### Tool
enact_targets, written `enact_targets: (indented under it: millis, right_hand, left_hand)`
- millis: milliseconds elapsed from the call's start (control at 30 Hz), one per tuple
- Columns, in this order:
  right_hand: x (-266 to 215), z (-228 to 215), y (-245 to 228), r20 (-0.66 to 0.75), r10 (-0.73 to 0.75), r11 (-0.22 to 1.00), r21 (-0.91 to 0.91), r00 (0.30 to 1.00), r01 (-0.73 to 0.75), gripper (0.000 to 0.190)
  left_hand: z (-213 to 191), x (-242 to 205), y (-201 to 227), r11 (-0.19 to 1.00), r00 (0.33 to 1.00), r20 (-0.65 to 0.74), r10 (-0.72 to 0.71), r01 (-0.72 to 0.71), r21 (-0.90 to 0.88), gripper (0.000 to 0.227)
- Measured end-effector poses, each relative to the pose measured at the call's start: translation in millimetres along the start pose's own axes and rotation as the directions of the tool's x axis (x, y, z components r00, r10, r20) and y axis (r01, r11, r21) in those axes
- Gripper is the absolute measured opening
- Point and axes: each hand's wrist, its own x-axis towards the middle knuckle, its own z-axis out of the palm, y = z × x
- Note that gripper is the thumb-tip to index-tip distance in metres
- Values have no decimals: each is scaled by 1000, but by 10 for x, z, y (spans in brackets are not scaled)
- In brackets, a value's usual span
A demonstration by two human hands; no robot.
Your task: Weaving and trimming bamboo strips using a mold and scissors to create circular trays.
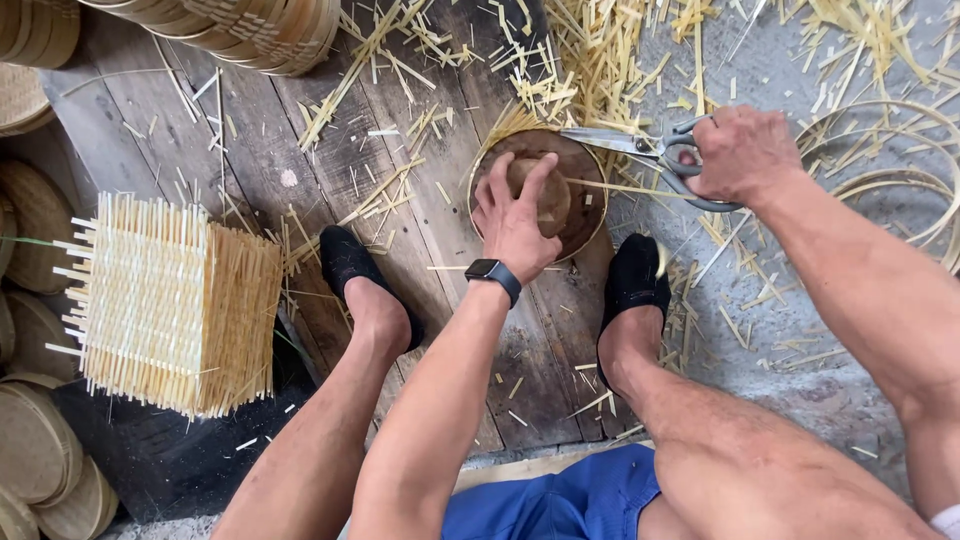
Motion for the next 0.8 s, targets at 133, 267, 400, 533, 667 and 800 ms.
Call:
enact_targets:
  millis: [133, 267, 400, 533, 667, 800]
  right_hand:
    - [62, -266, -323, -173, -67, 967, -253, 983, 22, 72]
    - [93, -239, -372, -287, -129, 959, -281, 949, 46, 65]
    - [9, -278, -190, 112, 49, 997, -60, 993, -43, 32]
    - [-8, -91, -122, -185, -88, 989, -129, 979, 65, 41]
    - [54, -293, -387, -240, -109, 962, -272, 965, 41, 60]
    - [69, -11, -133, -199, -84, 990, -128, 976, 59, 47]
  left_hand:
    - [-59, 61, -37, 997, 994, 96, 56, -60, 46, 108]
    - [-89, 40, -73, 980, 980, 126, 157, -170, 104, 108]
    - [-39, -8, 111, 999, 998, -50, 24, -22, 38, 109]
    - [128, 18, 89, 990, 973, -198, -119, 102, -96, 107]
    - [72, 2, 45, 997, 989, -138, -58, 49, -66, 103]
    - [-60, 1, 36, 1000, 999, -42, 11, -11, 17, 102]
